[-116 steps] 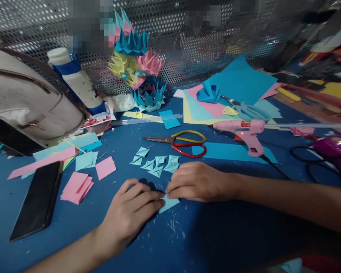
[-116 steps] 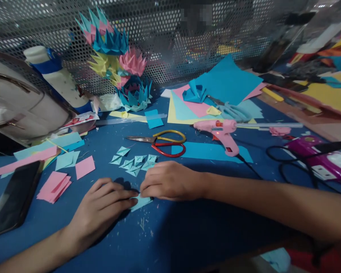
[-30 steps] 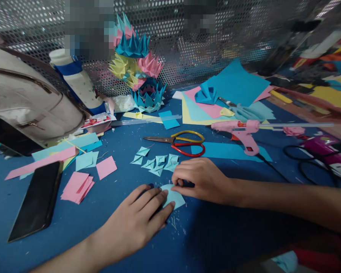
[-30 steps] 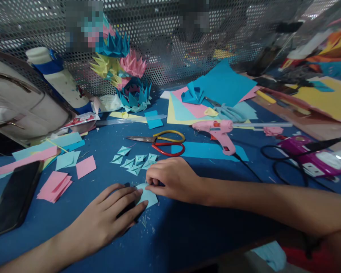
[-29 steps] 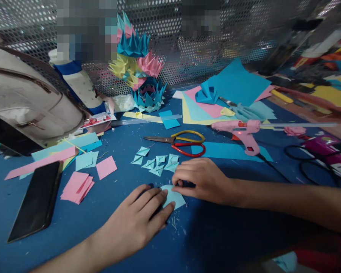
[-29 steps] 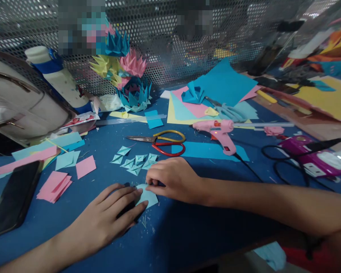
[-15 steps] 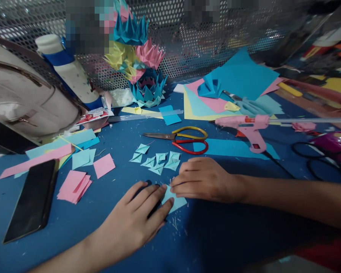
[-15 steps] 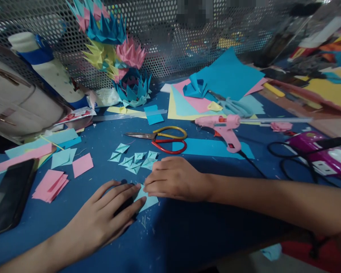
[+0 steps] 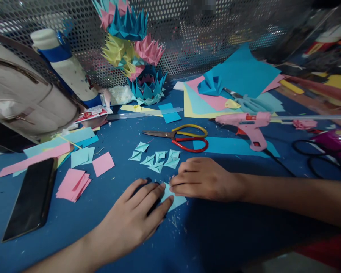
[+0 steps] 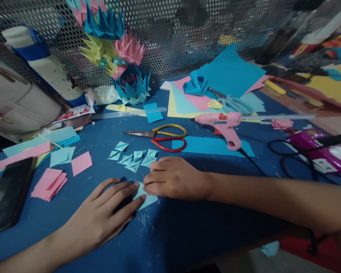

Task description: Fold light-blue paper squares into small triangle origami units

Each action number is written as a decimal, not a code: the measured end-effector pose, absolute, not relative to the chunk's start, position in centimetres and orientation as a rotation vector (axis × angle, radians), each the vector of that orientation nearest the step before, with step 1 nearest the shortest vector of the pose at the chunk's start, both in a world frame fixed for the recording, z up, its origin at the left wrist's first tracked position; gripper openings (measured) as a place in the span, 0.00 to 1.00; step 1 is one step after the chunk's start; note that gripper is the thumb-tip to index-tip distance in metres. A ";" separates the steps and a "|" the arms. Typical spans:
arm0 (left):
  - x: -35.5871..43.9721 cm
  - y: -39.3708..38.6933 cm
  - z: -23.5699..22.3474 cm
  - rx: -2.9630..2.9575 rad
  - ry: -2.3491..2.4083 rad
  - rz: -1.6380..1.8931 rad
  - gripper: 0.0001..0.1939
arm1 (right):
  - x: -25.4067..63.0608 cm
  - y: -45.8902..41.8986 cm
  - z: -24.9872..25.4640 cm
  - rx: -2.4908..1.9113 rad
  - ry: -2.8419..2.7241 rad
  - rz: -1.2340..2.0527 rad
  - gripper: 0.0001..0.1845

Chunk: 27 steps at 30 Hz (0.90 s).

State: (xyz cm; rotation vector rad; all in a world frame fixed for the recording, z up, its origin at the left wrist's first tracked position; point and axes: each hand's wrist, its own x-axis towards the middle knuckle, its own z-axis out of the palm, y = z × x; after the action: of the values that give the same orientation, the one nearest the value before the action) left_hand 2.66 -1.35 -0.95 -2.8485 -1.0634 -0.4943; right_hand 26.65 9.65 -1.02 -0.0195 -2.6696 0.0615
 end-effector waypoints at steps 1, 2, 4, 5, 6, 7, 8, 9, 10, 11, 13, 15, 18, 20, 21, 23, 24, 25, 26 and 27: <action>2.7 -1.3 -0.9 -2.850 -1.065 -0.492 0.16 | 26.6 9.6 -1.1 -0.017 -2.666 0.062 0.09; 2.7 -1.3 -1.0 -2.851 -1.064 -0.491 0.16 | 26.6 9.6 -1.1 -0.017 -2.663 0.062 0.09; 2.7 -1.4 -1.0 -2.853 -1.065 -0.485 0.16 | 26.6 9.6 -1.1 -0.017 -2.664 0.058 0.09; 2.7 -1.4 -1.0 -2.854 -1.066 -0.483 0.16 | 26.6 9.6 -1.1 -0.019 -2.665 0.056 0.10; 2.8 -1.4 -1.0 -2.856 -1.068 -0.481 0.16 | 26.6 9.6 -1.1 -0.021 -2.667 0.051 0.10; 2.7 -1.4 -1.0 -2.856 -1.069 -0.481 0.16 | 26.6 9.6 -1.1 -0.023 -2.668 0.047 0.10; 2.7 -1.4 -1.0 -2.856 -1.069 -0.480 0.16 | 26.6 9.6 -1.1 -0.026 -2.671 0.044 0.10; 2.7 -1.4 -1.0 -2.858 -1.067 -0.474 0.16 | 26.6 9.5 -1.1 -0.029 -2.673 0.044 0.10; 2.7 -1.4 -1.0 -2.860 -1.064 -0.469 0.17 | 26.6 9.5 -1.1 -0.032 -2.677 0.045 0.10; 2.7 -1.4 -1.0 -2.862 -1.062 -0.462 0.17 | 26.6 9.5 -1.1 -0.032 -2.679 0.045 0.10; 2.7 -1.3 -0.9 -2.867 -1.062 -0.452 0.18 | 26.6 9.5 -1.1 -0.034 -2.681 0.043 0.11; 2.7 -1.3 -0.8 -2.866 -1.068 -0.458 0.19 | 26.6 9.6 -1.0 -0.035 -2.680 0.035 0.13; 2.7 -1.3 -0.7 -2.874 -1.080 -0.467 0.18 | 26.5 9.5 -0.9 -0.034 -2.671 0.032 0.13; 2.7 -1.2 -0.6 -2.883 -1.100 -0.483 0.18 | 26.4 9.4 -1.0 -0.051 -2.662 0.054 0.11; 2.8 -1.2 -0.6 -2.885 -1.111 -0.496 0.18 | 26.4 9.3 -1.0 -0.072 -2.661 0.067 0.11; 2.8 -1.2 -0.5 -2.884 -1.132 -0.523 0.19 | 26.3 9.2 -1.1 -0.136 -2.671 0.095 0.13; 2.8 -1.2 -0.5 -2.883 -1.136 -0.531 0.19 | 26.3 9.1 -1.2 -0.169 -2.679 0.106 0.13; 2.8 -1.3 -0.5 -2.885 -1.135 -0.537 0.19 | 26.2 9.1 -1.3 -0.198 -2.690 0.117 0.13; 2.8 -1.3 -0.5 -2.889 -1.133 -0.537 0.19 | 26.2 9.1 -1.3 -0.221 -2.700 0.126 0.13; 2.8 -1.3 -0.5 -2.894 -1.130 -0.536 0.19 | 26.0 9.1 -1.3 -0.239 -2.713 0.133 0.13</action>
State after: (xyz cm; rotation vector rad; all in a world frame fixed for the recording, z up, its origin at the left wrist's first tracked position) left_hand 2.83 -1.31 -0.49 -2.8943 -1.1297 -0.5357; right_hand 26.04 9.08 -1.31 -0.2386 -2.7134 0.1333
